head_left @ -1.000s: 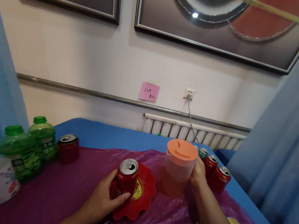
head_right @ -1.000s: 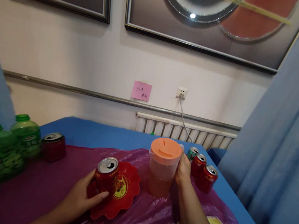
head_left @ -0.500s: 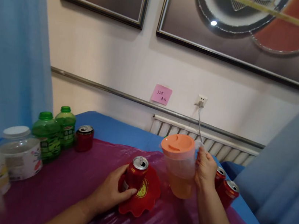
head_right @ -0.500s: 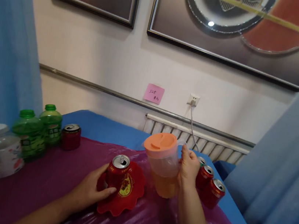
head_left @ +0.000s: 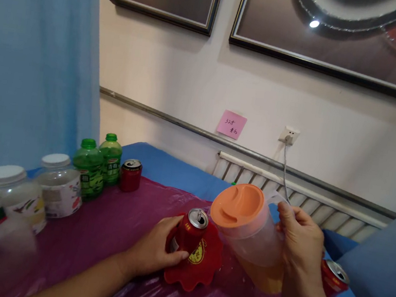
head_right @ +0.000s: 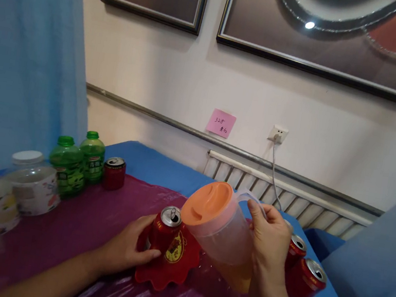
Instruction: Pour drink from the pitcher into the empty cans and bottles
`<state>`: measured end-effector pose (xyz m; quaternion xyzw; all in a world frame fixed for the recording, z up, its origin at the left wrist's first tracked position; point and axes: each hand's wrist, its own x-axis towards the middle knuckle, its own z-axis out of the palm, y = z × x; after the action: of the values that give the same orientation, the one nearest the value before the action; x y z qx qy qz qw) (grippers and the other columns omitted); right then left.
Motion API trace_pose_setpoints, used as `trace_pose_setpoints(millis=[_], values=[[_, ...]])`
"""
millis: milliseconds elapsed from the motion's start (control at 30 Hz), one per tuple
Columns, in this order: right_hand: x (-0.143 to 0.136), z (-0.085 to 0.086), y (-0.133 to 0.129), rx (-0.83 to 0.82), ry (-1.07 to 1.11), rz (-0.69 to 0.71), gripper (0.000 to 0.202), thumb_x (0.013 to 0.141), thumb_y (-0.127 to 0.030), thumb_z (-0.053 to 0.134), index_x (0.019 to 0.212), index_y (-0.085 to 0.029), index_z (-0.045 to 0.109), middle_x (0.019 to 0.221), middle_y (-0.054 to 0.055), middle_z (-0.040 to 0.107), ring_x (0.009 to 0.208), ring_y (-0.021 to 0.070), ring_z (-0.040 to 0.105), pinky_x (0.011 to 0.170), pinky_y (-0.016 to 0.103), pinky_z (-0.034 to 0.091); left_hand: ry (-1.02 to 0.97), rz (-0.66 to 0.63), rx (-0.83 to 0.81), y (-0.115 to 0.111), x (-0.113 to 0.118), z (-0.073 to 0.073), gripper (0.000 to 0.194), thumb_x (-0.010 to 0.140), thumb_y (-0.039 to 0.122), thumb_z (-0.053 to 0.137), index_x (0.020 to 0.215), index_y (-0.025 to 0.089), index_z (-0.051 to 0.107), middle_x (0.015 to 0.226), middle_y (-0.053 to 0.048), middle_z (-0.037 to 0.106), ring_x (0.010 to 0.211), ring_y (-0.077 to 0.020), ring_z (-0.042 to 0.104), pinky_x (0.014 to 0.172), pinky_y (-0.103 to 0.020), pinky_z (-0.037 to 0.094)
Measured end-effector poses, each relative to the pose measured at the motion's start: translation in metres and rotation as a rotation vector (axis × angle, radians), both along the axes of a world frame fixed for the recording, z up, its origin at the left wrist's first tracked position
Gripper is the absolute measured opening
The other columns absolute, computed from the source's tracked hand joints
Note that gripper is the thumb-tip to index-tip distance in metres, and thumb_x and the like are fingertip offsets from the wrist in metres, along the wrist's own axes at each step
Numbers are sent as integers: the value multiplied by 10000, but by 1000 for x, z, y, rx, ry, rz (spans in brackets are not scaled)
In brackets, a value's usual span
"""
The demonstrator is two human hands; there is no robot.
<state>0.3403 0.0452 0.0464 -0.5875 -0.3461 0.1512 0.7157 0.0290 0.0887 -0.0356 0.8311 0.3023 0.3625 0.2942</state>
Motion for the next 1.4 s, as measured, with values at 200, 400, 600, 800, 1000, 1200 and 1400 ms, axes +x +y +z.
trace_pose_setpoints(millis=[200, 400, 600, 800, 1000, 1200, 1400], values=[[2, 5, -6, -79, -111, -59, 517, 591, -665, 815, 692, -178, 674, 499, -34, 538, 494, 124, 441, 478, 257, 312, 12, -7, -19, 0, 0, -1, 584, 782, 430, 754, 1297, 200, 605, 1275, -98, 708, 1115, -306, 668, 993, -399, 513], [1, 10, -14, -138, -176, -90, 487, 613, -644, 796, 700, -179, 680, 518, -35, 535, 501, 126, 429, 465, 263, 290, 46, -8, -9, 0, 0, -1, 573, 763, 428, 781, 1270, 217, 617, 1265, -74, 708, 1107, -297, 658, 1013, -396, 485], [0, 9, -13, -159, -189, -87, 480, 613, -643, 796, 686, -184, 674, 528, -38, 525, 512, 123, 430, 469, 259, 295, 69, 14, -20, 0, -1, -4, 609, 756, 415, 783, 1307, 229, 605, 1295, -73, 696, 1141, -307, 643, 1030, -403, 467], [-1, 8, -14, -134, -194, -74, 529, 593, -679, 806, 720, -179, 690, 540, -28, 530, 500, 130, 425, 458, 266, 305, 87, 17, -21, -1, 0, -3, 570, 753, 454, 767, 1253, 216, 633, 1244, -79, 715, 1077, -307, 657, 987, -403, 487], [-5, 13, -19, -161, -233, -107, 469, 625, -640, 792, 718, -188, 707, 539, -29, 534, 503, 127, 419, 467, 269, 295, 91, 24, -21, -1, 0, -4, 552, 753, 437, 767, 1240, 216, 630, 1237, -72, 713, 1086, -306, 649, 1006, -406, 465], [-6, 13, -19, -165, -244, -114, 462, 622, -636, 792, 734, -194, 718, 538, -32, 535, 508, 129, 419, 475, 273, 295, 92, 6, -23, -1, 0, -4, 568, 769, 458, 757, 1263, 208, 626, 1240, -83, 713, 1095, -306, 650, 1011, -398, 472], [-4, 10, -18, -162, -264, -111, 478, 626, -656, 803, 745, -199, 732, 555, -28, 558, 533, 137, 455, 501, 272, 324, 107, 9, -22, -1, -1, -8, 610, 753, 450, 773, 1296, 222, 615, 1266, -85, 703, 1124, -320, 635, 1030, -415, 456]])
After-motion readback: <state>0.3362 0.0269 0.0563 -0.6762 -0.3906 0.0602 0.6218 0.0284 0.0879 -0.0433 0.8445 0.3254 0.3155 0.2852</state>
